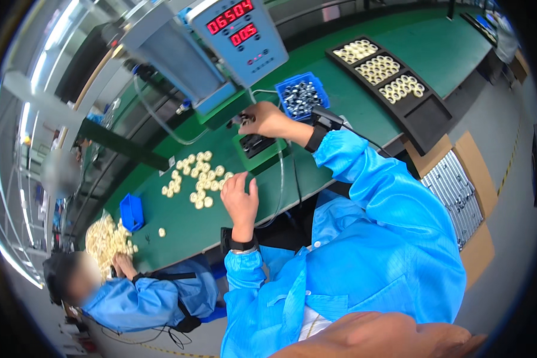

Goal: Assembling small plastic rings and metal inserts using a press machine.

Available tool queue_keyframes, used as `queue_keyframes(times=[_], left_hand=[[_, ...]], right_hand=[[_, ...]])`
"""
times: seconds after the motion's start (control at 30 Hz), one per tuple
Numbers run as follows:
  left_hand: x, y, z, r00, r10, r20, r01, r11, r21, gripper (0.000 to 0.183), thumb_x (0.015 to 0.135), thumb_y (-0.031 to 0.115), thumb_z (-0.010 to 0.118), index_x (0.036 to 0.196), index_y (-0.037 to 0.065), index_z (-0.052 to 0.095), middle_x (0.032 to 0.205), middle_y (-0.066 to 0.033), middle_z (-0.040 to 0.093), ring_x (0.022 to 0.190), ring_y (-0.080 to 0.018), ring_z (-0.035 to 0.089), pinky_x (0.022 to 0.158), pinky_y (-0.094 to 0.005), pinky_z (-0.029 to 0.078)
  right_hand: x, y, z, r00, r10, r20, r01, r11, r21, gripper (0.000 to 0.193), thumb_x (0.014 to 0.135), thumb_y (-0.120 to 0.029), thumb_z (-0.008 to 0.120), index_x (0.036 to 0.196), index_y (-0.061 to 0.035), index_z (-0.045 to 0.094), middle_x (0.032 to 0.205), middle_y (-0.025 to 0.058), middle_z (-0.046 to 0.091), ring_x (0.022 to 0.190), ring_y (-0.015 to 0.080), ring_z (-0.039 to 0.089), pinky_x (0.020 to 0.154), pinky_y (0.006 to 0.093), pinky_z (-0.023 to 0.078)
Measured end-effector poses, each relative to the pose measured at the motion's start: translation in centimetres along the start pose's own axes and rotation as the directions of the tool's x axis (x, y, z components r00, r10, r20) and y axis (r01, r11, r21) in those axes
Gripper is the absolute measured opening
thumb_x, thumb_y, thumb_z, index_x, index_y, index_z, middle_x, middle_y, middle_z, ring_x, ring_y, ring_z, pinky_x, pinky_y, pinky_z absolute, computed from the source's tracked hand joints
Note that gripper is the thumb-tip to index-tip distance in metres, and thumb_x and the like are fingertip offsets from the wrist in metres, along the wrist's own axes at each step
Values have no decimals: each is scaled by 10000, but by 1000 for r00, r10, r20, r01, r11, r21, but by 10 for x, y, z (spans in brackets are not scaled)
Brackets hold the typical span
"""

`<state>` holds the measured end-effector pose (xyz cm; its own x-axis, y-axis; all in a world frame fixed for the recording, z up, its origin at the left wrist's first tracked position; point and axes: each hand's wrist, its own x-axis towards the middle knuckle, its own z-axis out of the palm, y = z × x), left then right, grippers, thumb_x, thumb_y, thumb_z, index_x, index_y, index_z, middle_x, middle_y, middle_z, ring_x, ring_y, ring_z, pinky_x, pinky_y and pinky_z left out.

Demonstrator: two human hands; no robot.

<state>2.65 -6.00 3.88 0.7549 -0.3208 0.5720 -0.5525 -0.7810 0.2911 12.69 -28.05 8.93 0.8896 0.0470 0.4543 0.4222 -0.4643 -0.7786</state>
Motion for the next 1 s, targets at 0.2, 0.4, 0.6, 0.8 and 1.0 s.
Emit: queue_keyframes(times=[0.2,0.4,0.6,0.8,1.0], left_hand=[[-7,-8,-14,1000,22,10,-22,1000,-18,262,787,124,725,1030,40,677,1070,-124,651,1026,-326,597,894,-435,445],[-26,-53,-41,999,-53,10,52,995,83,259,788,77,713,1035,13,666,1067,-155,650,993,-350,599,870,-446,470],[-18,-89,-42,976,-216,34,200,946,254,379,803,146,740,1145,14,642,1160,-185,623,1078,-377,569,918,-460,465],[-22,-91,-46,921,-373,108,287,840,461,542,802,203,752,1285,41,568,1339,-212,519,1139,-397,551,944,-461,463],[-28,-93,-52,878,-455,153,378,852,363,519,818,199,735,1284,37,570,1340,-224,514,1149,-411,545,946,-462,465]], right_hand=[[-67,26,-108,997,-66,-44,47,937,-347,366,734,-334,796,937,-35,738,835,142,642,805,305,633,713,396,510],[-151,78,-310,854,357,-378,-518,651,-555,326,740,-182,725,1025,-24,708,945,179,677,900,347,651,802,410,522],[-204,122,-344,770,432,-470,-622,345,-703,337,730,-145,724,1047,-32,708,1038,166,672,986,347,634,857,433,504],[-202,121,-335,724,411,-555,-671,228,-706,403,734,-120,727,1123,-45,652,1083,175,663,1031,358,622,894,446,498],[-196,114,-342,710,500,-497,-670,259,-696,434,728,-151,755,1130,-32,643,1087,185,664,1040,357,625,899,433,491]])
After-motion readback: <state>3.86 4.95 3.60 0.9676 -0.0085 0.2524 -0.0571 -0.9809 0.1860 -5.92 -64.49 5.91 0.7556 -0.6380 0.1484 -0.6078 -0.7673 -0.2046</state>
